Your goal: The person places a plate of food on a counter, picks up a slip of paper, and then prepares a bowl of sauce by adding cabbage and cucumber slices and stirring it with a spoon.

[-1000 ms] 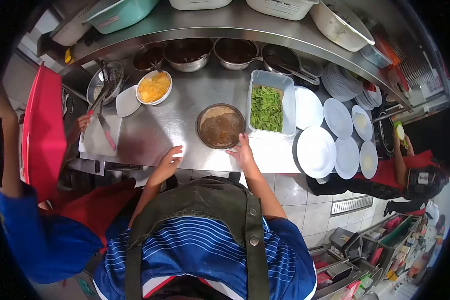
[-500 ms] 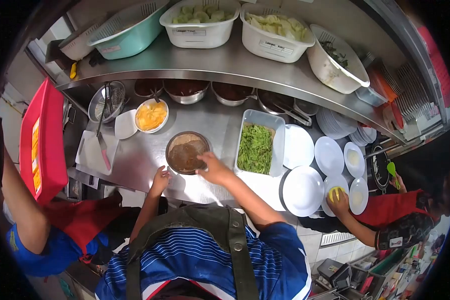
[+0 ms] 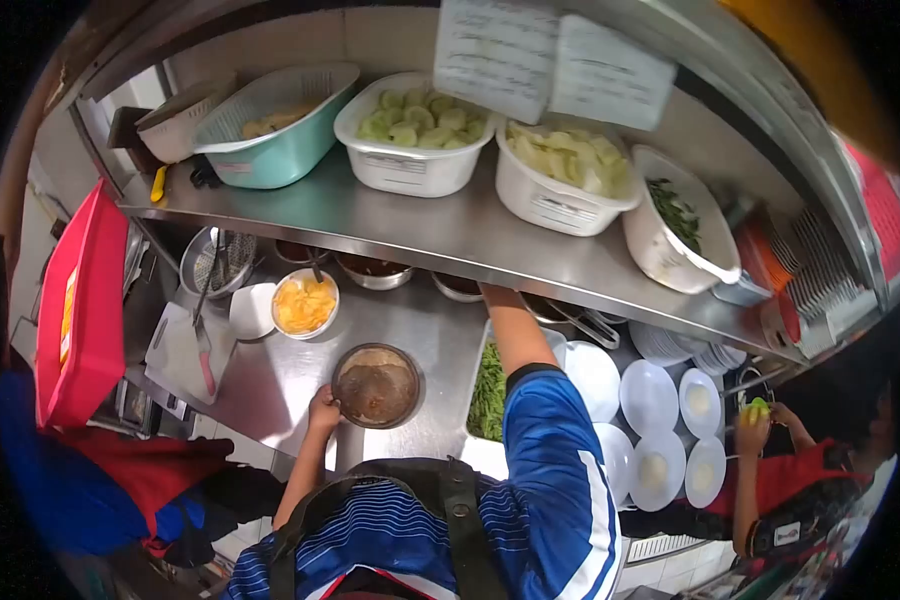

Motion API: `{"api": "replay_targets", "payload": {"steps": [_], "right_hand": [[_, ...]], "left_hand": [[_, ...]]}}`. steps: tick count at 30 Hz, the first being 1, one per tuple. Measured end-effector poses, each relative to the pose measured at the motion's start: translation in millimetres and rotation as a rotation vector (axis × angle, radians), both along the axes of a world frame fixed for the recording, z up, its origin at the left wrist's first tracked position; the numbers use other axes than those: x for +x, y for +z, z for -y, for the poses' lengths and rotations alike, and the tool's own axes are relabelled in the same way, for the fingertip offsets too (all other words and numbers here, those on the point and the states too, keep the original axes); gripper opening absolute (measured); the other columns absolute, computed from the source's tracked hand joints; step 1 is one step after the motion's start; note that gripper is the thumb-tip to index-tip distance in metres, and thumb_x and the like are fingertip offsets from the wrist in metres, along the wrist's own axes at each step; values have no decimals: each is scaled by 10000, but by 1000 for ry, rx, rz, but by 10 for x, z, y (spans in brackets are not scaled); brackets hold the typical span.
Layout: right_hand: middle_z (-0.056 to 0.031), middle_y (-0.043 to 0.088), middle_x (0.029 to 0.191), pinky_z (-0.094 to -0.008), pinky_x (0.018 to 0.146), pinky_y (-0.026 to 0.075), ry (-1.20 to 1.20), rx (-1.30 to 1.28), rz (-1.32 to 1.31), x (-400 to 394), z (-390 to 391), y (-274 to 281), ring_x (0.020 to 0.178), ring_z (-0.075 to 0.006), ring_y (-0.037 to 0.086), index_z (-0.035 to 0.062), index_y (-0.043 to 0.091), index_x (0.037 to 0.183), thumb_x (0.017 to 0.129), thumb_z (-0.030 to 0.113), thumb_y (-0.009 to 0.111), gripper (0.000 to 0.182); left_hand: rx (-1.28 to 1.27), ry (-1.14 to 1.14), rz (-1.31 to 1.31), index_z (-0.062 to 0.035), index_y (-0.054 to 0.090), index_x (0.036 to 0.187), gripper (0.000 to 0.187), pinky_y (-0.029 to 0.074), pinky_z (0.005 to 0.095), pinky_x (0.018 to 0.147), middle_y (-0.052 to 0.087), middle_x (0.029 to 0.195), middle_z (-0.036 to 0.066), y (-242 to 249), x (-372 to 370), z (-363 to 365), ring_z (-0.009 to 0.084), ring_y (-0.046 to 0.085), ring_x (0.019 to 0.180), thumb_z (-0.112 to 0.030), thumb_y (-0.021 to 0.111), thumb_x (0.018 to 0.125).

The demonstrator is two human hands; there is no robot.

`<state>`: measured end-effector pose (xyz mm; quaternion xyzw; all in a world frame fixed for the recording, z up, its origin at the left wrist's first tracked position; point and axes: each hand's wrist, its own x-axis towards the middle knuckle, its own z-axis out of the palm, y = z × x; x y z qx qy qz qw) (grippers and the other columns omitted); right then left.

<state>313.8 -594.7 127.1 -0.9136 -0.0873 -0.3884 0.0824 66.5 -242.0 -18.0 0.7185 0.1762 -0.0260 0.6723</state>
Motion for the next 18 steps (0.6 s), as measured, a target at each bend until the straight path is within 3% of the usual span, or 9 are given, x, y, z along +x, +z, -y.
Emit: {"api": "replay_targets", "payload": {"steps": [3, 5, 7, 9, 14, 17, 18], "right_hand": [[-178, 457, 1181, -436, 961, 284, 29, 24, -113, 147, -81, -1, 1112, -341, 406, 55, 462, 1161, 824, 231, 400, 385], [-177, 455, 1183, -436, 961, 283, 36, 34, -201, 137, -93, -17, 1113, -341, 405, 55, 461, 1162, 825, 230, 400, 385], [-176, 454, 1184, -436, 961, 283, 35, 43, -276, 116, -81, -26, 1114, -340, 404, 56, 460, 1163, 825, 229, 401, 385], [-176, 452, 1186, -437, 960, 282, 25, 48, -323, 142, -93, 34, 1116, -339, 402, 56, 459, 1164, 825, 229, 401, 385], [-174, 448, 1191, -438, 960, 281, -13, 57, -350, -302, -123, -17, 1119, -338, 399, 57, 457, 1167, 827, 227, 402, 384], [-173, 446, 1193, -439, 959, 280, -31, 73, -363, -385, -148, -13, 1121, -337, 398, 58, 455, 1169, 827, 226, 403, 384], [-173, 445, 1194, -439, 959, 280, -41, 78, -374, -387, -195, -13, 1121, -336, 397, 58, 455, 1170, 827, 226, 403, 384]], "left_hand": [[37, -57, 51, -11, 495, 1064, 358, 444, 249, 541, 597, 835, 88, 309, -102, 56, 153, 567, 641, 76, 407, 728], [233, -104, 168, -20, 483, 1101, 355, 425, 210, 499, 593, 859, 63, 64, -74, 26, 126, 562, 662, 87, 404, 773], [99, -103, 138, 12, 490, 1080, 372, 445, 246, 628, 597, 829, 108, 183, -40, 103, 152, 573, 723, 105, 416, 728], [125, 4, 28, 12, 502, 1070, 378, 446, 250, 656, 601, 837, 115, 369, -9, 245, 159, 579, 728, 123, 426, 717], [31, 43, -15, 31, 459, 1108, 377, 468, 240, 585, 580, 825, 126, 96, 191, 435, 161, 580, 710, 95, 453, 737], [-178, 125, -89, 27, 444, 1118, 346, 496, 252, 542, 569, 852, 125, 444, 208, 621, 164, 573, 691, 40, 473, 773], [-124, 55, -69, 9, 415, 1138, 340, 525, 284, 517, 553, 903, 133, 457, 207, 625, 172, 571, 692, -7, 471, 803]]}}
